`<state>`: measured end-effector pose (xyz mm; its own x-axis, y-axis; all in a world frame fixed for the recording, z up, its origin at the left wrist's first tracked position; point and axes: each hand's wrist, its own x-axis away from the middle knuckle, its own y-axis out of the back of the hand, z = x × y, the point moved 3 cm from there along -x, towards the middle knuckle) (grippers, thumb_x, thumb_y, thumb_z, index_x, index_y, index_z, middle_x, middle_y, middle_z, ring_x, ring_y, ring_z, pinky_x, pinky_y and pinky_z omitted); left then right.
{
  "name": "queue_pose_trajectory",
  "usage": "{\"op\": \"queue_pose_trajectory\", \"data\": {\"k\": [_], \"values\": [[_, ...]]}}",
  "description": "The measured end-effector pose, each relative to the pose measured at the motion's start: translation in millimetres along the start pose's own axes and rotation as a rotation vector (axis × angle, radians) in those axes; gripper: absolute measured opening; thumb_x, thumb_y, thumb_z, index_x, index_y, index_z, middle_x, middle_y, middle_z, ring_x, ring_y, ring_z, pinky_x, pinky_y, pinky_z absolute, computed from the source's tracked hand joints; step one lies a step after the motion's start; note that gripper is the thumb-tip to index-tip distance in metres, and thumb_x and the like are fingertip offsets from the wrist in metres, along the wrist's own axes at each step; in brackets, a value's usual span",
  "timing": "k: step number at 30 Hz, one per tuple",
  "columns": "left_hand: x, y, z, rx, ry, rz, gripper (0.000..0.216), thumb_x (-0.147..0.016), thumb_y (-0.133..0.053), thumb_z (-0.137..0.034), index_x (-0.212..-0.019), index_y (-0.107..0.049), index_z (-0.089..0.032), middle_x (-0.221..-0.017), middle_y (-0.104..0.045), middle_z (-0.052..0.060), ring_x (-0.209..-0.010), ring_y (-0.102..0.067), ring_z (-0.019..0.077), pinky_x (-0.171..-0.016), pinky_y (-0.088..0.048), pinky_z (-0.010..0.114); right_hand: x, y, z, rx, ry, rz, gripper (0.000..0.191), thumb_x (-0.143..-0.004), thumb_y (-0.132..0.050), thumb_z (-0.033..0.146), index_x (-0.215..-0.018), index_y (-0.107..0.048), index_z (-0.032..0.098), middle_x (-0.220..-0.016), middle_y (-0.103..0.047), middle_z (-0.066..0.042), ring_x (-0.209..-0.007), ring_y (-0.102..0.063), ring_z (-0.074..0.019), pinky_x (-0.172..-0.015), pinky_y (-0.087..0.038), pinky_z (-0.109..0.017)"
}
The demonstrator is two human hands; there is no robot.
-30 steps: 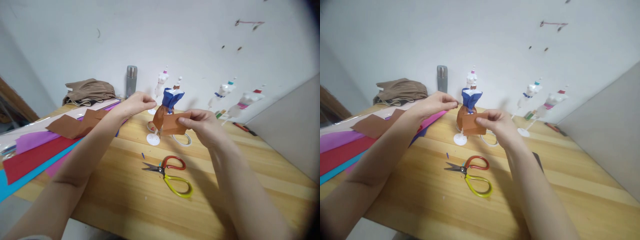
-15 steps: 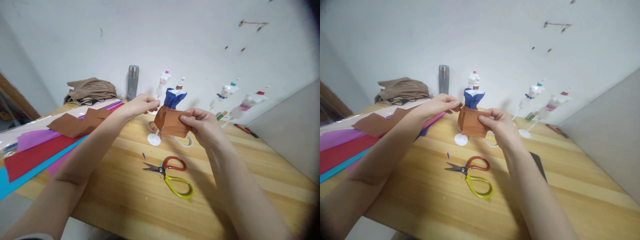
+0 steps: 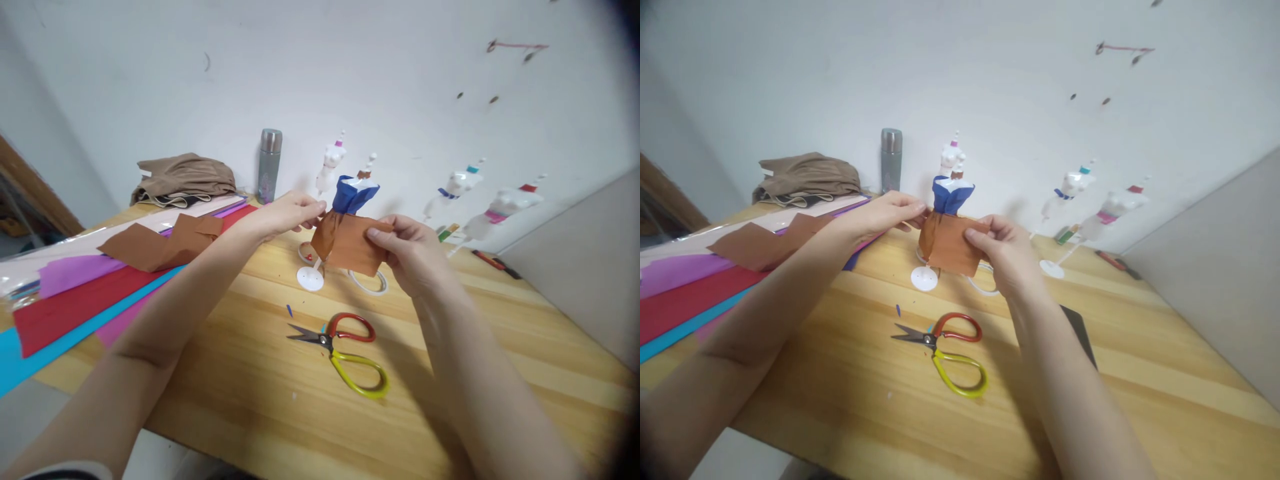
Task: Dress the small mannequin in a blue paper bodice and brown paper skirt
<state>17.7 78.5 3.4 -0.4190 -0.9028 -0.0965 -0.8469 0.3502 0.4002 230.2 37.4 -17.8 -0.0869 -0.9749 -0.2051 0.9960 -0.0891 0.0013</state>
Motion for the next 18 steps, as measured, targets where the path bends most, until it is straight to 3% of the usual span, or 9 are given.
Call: {"op": "queue_pose_trajectory", "data": {"k": [5, 9, 18], "values": [[-0.4, -1.8, 0.0, 0.006, 0.01, 0.001, 0.032, -0.094, -0.051, -0.038, -0.085, -0.073, -0.016, -0.092, -0.076, 0.007, -0.088, -0.068, 0.0194, -0.077, -0.047, 0.03, -0.9, 1.1, -2.5, 0.04, 0.018, -0.003, 0.029, -0.056, -0.089, 0.03, -0.064, -0.062, 0.024, -0.06, -0.064, 0.002, -0.053, -0.054, -0.0134, -0.05, -0.043, -0.028], [1.9, 0.3, -2.4, 0.012, -0.017, 0.007, 0.028, -0.093, -0.054, -0.036, -0.088, -0.073, -0.016, -0.094, -0.075, 0.007, -0.083, -0.067, 0.0171, -0.075, -0.048, 0.029, 0.4, 0.2, -0.9, 0.009, 0.0, -0.005, 0.03, -0.053, -0.089, 0.029, -0.064, -0.062, 0.023, -0.06, -0.064, 0.003, -0.054, -0.055, -0.0119, -0.051, -0.043, -0.026], [-0.2, -0.5, -6.8, -0.031, -0.226, 0.076, 0.023, -0.085, -0.062, -0.022, -0.102, -0.075, -0.012, -0.11, -0.077, 0.01, -0.108, -0.068, 0.0238, -0.102, -0.05, 0.039, 3.1, 4.5, 10.1, 0.031, -0.062, 0.038, 0.026, -0.051, -0.087, 0.025, -0.061, -0.062, 0.024, -0.059, -0.063, 0.003, -0.053, -0.054, -0.0137, -0.048, -0.043, -0.027]]}}
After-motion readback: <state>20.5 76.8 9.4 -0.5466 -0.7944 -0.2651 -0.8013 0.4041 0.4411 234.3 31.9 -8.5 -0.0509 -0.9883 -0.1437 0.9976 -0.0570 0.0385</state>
